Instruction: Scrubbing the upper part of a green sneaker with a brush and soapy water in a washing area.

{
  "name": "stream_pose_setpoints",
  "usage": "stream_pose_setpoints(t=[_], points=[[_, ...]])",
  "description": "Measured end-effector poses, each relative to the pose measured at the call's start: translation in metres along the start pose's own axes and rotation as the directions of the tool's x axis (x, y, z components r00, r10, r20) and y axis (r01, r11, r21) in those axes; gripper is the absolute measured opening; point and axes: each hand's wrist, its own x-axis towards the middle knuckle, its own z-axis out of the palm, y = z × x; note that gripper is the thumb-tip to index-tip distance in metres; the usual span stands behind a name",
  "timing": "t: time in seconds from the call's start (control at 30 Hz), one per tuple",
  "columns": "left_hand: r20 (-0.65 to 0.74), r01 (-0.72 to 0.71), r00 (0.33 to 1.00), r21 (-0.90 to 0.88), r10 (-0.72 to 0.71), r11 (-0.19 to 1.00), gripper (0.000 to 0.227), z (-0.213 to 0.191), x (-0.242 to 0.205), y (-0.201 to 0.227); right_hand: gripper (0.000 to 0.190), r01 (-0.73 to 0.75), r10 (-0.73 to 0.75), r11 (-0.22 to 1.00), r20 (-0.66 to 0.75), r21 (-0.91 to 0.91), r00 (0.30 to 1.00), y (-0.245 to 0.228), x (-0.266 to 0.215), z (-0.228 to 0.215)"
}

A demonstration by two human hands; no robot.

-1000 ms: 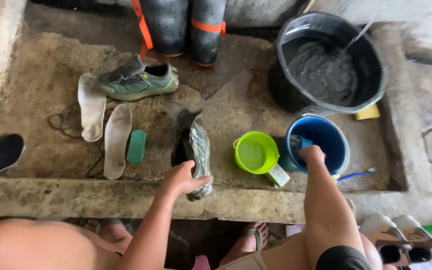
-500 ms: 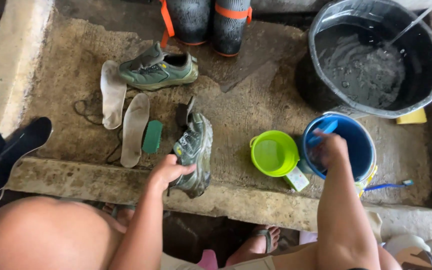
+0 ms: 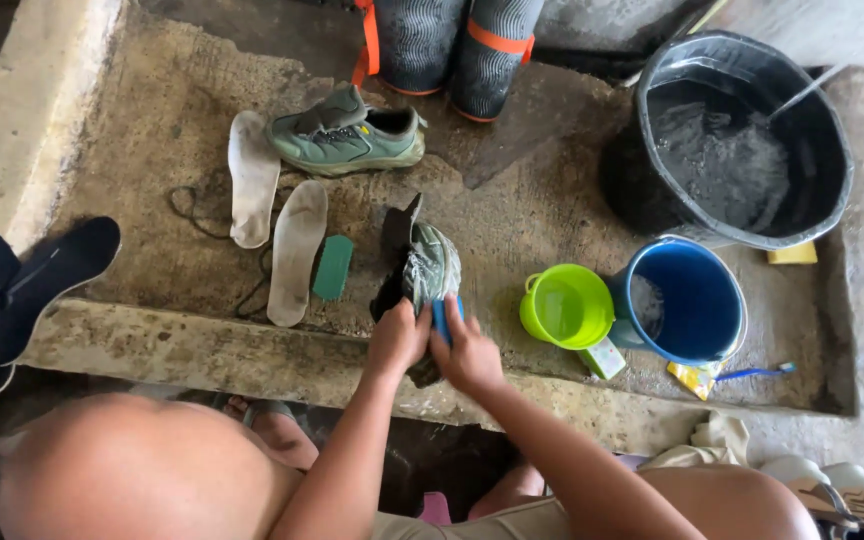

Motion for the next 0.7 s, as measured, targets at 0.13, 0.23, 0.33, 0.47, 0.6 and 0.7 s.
stream_pose_setpoints(t=[0.13, 0.23, 0.33, 0.47, 0.6, 0.7], points=[[0.018, -0.047, 0.999, -0.038, 0.047, 0.998, 0.058, 0.0, -0.002, 0.004, 0.075, -0.197, 0.202, 0.979, 0.096, -0.056, 0.975, 0.033, 0.083, 0.013], [0.013, -0.026, 1.0, -0.009, 0.026, 1.0, 0.056, -0.009, -0.002, 0.003, 0.078, -0.181, 0.182, 0.983, 0.12, -0.013, 0.976, 0.012, 0.057, 0.011], [0.025, -0.01, 1.0, -0.034, 0.011, 0.999, 0.057, -0.012, -0.004, 0.001, 0.076, -0.125, 0.138, 0.989, 0.169, -0.081, 0.976, -0.013, -0.012, -0.007], [0.085, -0.028, 0.996, -0.032, 0.031, 0.999, 0.063, -0.009, -0.002, 0.005, 0.074, -0.26, 0.27, 0.962, 0.168, -0.082, 0.948, 0.027, 0.025, -0.004], [0.33, 0.017, 0.944, -0.096, 0.016, 0.995, 0.082, -0.067, -0.043, 0.037, 0.082, -0.282, 0.299, 0.95, 0.137, -0.133, 0.944, 0.046, 0.073, 0.014], [0.336, -0.008, 0.941, -0.116, 0.047, 0.993, 0.075, -0.059, -0.042, 0.032, 0.078, -0.219, 0.234, 0.966, 0.107, -0.135, 0.966, 0.009, 0.021, -0.008]])
